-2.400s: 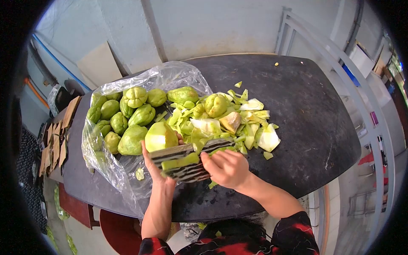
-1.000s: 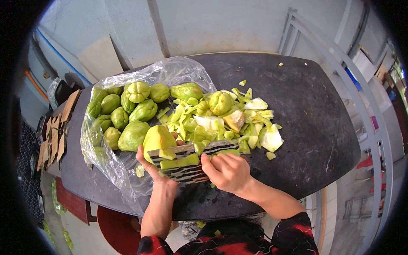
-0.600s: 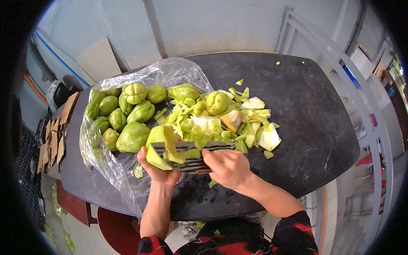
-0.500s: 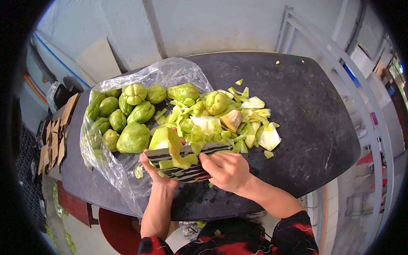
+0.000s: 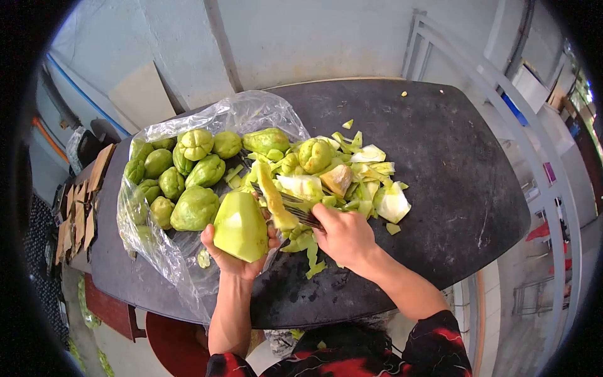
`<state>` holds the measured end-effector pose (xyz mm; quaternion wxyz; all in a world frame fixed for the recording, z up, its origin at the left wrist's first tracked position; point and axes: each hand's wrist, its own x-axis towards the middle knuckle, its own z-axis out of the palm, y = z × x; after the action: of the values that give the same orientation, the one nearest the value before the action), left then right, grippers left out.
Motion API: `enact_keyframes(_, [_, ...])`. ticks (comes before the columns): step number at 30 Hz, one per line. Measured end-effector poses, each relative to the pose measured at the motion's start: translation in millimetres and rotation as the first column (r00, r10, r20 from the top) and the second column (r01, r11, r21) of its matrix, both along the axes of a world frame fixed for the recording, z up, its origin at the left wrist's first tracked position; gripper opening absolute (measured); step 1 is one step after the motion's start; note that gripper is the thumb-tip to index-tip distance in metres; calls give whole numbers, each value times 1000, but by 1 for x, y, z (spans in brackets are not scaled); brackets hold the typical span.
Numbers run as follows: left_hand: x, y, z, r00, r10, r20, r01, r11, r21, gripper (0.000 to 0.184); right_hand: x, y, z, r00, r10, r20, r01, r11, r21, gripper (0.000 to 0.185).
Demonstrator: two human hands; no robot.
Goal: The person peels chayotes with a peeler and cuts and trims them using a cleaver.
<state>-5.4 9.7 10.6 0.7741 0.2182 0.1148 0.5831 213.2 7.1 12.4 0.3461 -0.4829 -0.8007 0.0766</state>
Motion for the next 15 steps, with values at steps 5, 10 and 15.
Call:
enact_keyframes(5, [1,5,-8,987,58,148,-44,994,-96,88,-5,-6,4,998,-12,-60,10,999,-37,23])
enact_keyframes(10, [12,4,14,955,293,-46,-294,916,-273,83,-6,-7,-2,997,77,21,-80,953,291,26])
enact_keyframes(15, [8,5,2,984,173,37,-159,958,-239,70,-13,-13,3,973,111,204,-208,805,555,22])
